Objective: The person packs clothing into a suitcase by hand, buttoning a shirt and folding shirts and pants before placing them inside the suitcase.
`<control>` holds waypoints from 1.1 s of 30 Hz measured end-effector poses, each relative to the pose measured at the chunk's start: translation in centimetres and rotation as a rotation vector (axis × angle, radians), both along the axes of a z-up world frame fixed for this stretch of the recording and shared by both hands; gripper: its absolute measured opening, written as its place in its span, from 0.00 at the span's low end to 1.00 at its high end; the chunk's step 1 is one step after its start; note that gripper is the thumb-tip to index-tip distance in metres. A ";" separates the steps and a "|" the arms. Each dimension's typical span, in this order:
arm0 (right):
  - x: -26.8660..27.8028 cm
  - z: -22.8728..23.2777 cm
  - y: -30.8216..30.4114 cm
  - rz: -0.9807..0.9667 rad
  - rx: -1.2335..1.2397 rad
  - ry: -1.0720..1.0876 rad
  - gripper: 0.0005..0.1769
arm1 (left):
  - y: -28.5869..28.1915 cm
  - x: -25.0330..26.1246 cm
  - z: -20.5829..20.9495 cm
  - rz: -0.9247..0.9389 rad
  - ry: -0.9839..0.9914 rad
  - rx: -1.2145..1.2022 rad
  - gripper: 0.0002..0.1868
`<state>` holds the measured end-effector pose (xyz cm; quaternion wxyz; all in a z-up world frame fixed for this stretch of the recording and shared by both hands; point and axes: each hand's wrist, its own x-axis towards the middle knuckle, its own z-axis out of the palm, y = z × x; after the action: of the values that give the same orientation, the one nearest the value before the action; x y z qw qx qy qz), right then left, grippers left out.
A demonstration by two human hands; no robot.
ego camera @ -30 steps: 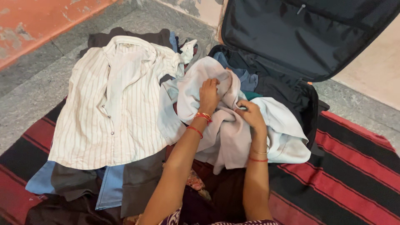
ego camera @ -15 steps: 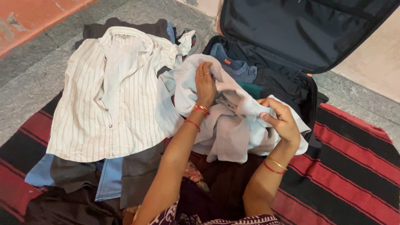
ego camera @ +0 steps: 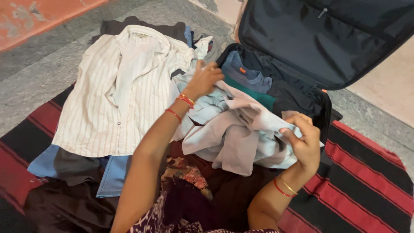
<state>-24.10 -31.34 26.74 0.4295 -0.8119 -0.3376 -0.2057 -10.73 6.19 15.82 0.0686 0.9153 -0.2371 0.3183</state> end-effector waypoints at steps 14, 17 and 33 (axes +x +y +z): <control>-1.2 0.0 1.0 0.258 0.318 0.155 0.09 | 4.3 -9.8 5.6 -0.186 0.679 -0.713 0.16; -1.6 0.6 0.4 0.254 0.167 0.148 0.11 | 3.7 -9.2 5.0 -0.240 0.295 -0.663 0.18; -1.6 0.6 -1.1 0.190 0.253 0.205 0.09 | 2.5 -6.0 3.8 -0.287 0.354 -0.291 0.17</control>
<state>-25.73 -32.40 27.32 0.5777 -0.7327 -0.3387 -0.1211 -16.77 8.65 19.60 0.2841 0.8944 -0.3003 0.1709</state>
